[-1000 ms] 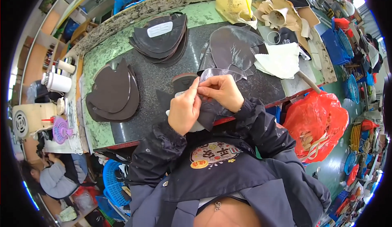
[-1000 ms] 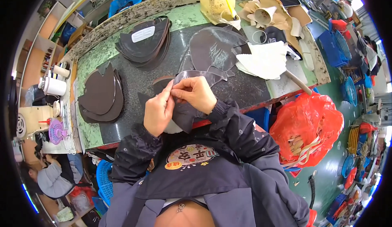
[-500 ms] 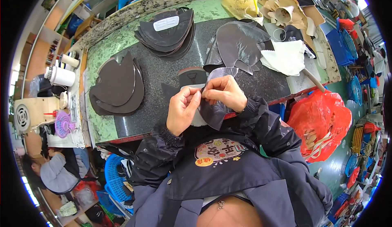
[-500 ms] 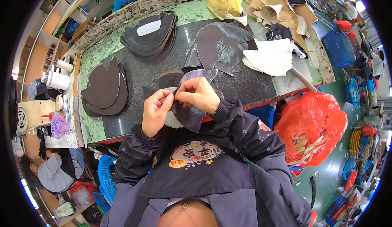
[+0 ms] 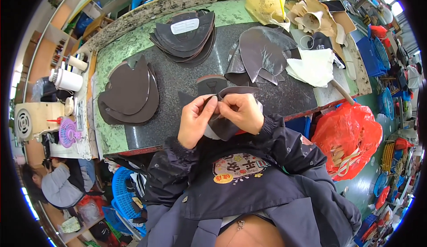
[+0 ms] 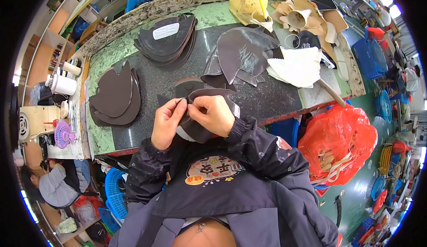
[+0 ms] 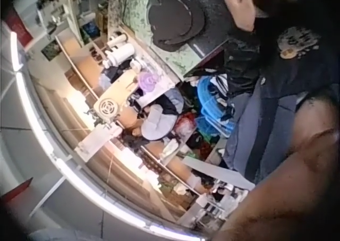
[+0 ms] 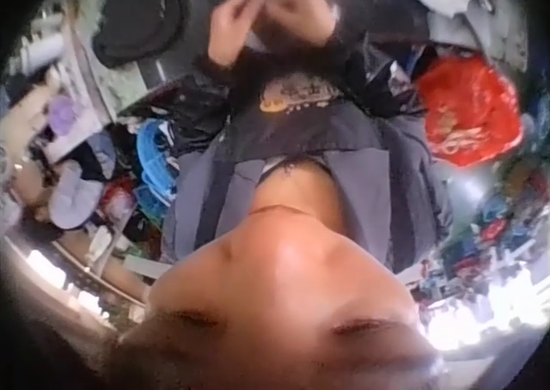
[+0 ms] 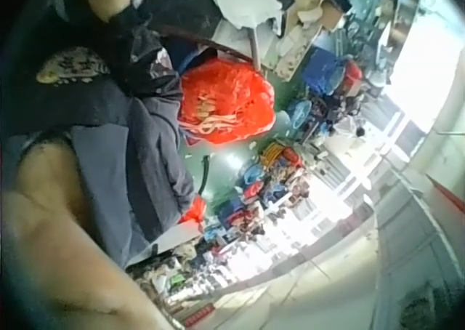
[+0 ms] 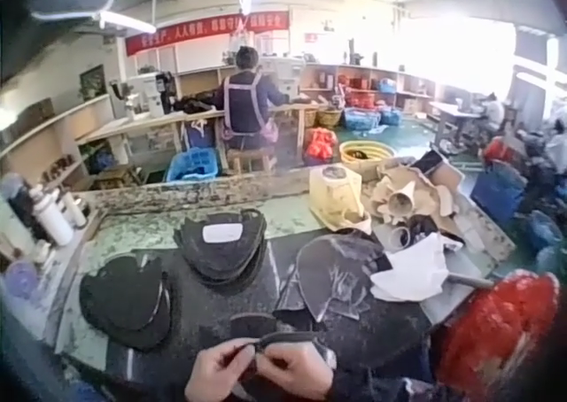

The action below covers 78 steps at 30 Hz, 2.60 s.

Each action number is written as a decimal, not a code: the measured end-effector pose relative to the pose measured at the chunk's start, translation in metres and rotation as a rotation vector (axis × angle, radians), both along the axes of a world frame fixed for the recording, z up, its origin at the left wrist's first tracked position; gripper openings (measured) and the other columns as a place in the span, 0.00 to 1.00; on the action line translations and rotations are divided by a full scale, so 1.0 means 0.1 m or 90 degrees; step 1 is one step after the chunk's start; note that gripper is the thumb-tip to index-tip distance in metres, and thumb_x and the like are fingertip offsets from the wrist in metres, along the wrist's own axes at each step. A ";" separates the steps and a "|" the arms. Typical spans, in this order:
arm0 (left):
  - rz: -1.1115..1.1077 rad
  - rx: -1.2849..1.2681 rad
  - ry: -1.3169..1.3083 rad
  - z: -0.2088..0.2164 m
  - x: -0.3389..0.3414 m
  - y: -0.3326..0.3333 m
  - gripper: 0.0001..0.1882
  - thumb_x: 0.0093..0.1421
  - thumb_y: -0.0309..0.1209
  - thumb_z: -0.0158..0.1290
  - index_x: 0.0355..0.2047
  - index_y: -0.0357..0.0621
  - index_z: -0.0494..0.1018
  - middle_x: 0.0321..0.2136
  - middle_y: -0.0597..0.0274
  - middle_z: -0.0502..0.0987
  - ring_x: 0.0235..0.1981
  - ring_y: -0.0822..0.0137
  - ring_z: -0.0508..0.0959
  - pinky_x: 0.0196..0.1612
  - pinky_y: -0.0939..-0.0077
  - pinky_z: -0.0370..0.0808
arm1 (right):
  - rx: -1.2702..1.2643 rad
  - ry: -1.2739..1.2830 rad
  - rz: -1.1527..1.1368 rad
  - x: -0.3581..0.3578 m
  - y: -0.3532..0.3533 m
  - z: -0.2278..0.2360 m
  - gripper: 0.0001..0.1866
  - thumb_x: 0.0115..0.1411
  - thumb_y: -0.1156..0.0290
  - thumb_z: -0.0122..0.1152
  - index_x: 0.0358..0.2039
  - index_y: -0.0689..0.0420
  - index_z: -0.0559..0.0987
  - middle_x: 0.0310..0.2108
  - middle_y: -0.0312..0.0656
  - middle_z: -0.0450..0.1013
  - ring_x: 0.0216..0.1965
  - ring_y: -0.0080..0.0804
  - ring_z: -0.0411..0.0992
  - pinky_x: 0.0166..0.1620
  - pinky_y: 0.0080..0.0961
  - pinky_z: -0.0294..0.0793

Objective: The person manually layers lining material onto outer shoe components by hand at a production workbench.

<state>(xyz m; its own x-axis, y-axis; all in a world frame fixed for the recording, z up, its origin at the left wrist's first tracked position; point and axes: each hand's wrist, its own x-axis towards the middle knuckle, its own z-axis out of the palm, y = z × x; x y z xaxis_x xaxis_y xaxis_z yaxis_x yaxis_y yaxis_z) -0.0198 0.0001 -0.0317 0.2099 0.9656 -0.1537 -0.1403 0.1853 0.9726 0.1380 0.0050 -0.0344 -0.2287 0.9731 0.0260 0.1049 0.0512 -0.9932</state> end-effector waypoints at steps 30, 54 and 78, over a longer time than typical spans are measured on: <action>0.000 -0.142 -0.479 -0.18 -0.19 -0.45 0.26 0.66 0.44 0.39 0.59 0.42 0.57 0.57 0.58 0.64 0.59 0.61 0.63 0.62 0.60 0.58 | -0.488 0.736 0.076 0.17 -0.49 0.21 0.24 0.65 0.65 0.41 0.58 0.65 0.62 0.57 0.49 0.64 0.58 0.42 0.63 0.60 0.39 0.58; 0.089 -0.012 0.242 -0.30 -0.62 0.09 0.09 0.61 0.32 0.53 0.32 0.37 0.71 0.20 0.67 0.76 0.17 0.83 0.69 0.15 0.86 0.66 | 0.022 -0.176 -0.036 0.47 0.35 -0.33 0.19 0.51 0.78 0.65 0.45 0.62 0.74 0.28 0.32 0.72 0.26 0.11 0.66 0.30 0.10 0.67; -0.147 0.462 0.775 -0.14 -0.81 -0.08 0.40 0.48 0.50 0.59 0.56 0.40 0.62 0.49 0.53 0.73 0.52 0.55 0.71 0.57 0.57 0.62 | 0.457 -0.556 0.476 0.04 0.11 -0.19 0.48 0.43 0.36 0.59 0.62 0.43 0.59 0.65 0.45 0.49 0.66 0.46 0.44 0.65 0.48 0.41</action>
<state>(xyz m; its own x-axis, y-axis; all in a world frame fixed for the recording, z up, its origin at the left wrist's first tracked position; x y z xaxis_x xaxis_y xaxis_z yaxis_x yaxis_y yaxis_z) -0.1004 -0.0082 -0.0453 0.4679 0.8702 0.1542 0.7969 -0.4909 0.3520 0.1418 0.0157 -0.0539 -0.8952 0.4431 0.0472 0.4013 0.8477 -0.3469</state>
